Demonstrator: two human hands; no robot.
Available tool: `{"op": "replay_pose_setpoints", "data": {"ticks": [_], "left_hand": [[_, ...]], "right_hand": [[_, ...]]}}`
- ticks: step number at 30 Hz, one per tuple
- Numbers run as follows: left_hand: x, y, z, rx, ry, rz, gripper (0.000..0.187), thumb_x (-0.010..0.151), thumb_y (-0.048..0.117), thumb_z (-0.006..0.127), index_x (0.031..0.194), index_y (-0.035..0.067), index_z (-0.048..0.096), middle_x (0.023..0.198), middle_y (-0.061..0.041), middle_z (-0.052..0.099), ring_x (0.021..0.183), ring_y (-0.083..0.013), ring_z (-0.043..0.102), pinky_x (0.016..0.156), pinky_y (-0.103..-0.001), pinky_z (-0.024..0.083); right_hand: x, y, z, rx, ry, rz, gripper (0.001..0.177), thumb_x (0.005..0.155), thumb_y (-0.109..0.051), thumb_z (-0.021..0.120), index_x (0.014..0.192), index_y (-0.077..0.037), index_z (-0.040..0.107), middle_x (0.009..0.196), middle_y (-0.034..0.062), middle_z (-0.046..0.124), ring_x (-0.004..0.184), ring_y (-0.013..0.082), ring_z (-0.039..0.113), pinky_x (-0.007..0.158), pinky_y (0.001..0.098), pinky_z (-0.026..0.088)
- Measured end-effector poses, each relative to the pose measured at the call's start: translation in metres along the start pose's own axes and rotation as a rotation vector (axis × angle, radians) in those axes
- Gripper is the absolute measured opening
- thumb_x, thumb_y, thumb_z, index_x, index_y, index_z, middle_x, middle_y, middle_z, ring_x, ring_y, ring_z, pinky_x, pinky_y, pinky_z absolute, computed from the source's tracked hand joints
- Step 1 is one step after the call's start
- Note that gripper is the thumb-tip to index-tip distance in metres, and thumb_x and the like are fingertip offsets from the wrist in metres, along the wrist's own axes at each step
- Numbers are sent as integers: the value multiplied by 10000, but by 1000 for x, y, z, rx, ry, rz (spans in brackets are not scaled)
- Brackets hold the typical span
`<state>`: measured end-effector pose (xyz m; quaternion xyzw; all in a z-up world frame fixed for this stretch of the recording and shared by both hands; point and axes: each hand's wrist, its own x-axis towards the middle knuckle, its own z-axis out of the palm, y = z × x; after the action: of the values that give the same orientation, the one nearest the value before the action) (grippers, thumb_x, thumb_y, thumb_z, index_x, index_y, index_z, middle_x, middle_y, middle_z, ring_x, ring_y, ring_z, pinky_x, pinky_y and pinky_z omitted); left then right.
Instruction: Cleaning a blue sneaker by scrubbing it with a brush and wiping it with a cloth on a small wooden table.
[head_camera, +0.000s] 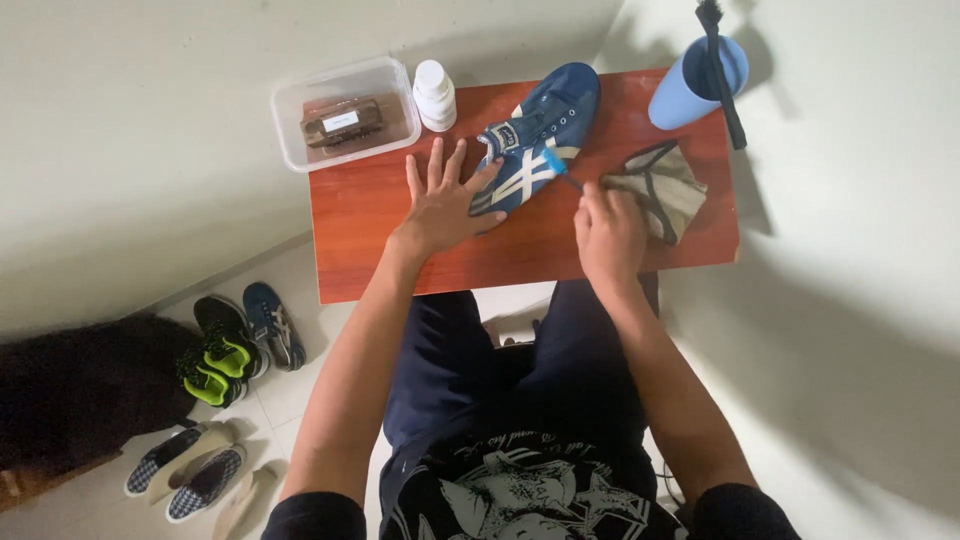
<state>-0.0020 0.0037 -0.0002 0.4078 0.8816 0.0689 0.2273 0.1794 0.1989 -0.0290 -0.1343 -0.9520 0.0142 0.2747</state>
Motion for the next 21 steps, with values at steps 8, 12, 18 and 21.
{"op": "replay_pose_setpoints", "data": {"ticks": [8,12,18,21], "left_hand": [[6,3,4,19,39,-25,775,899,772,518,1582,463,326,1685,-129,243,1572,-444,28,1155,-793,-11],[-1,9,-1,-18,81,-36,750,916,734,517,1583,432,354,1684,-136,272,1566,-460,50,1125,-826,6],[-9,12,3,-46,200,-21,840,824,767,646,1553,415,422,1716,-115,202,1562,-462,-12,1115,-839,-22],[-13,18,3,60,280,-14,907,741,787,713,1529,405,477,1720,-123,203,1568,-454,-27,1119,-829,-65]], "right_hand": [[-12,11,29,120,-47,-118,73,974,-157,674,1041,-128,668,724,52,551,716,269,627,629,372,523],[-7,9,19,24,82,-21,102,996,-117,662,1086,-73,677,749,95,543,753,292,623,653,382,515],[-12,7,27,158,-63,-141,60,982,-167,664,1026,-138,693,735,55,597,740,275,661,659,366,530],[-12,13,26,43,42,-49,90,979,-145,662,1063,-128,691,730,36,568,712,245,632,646,350,511]]}}
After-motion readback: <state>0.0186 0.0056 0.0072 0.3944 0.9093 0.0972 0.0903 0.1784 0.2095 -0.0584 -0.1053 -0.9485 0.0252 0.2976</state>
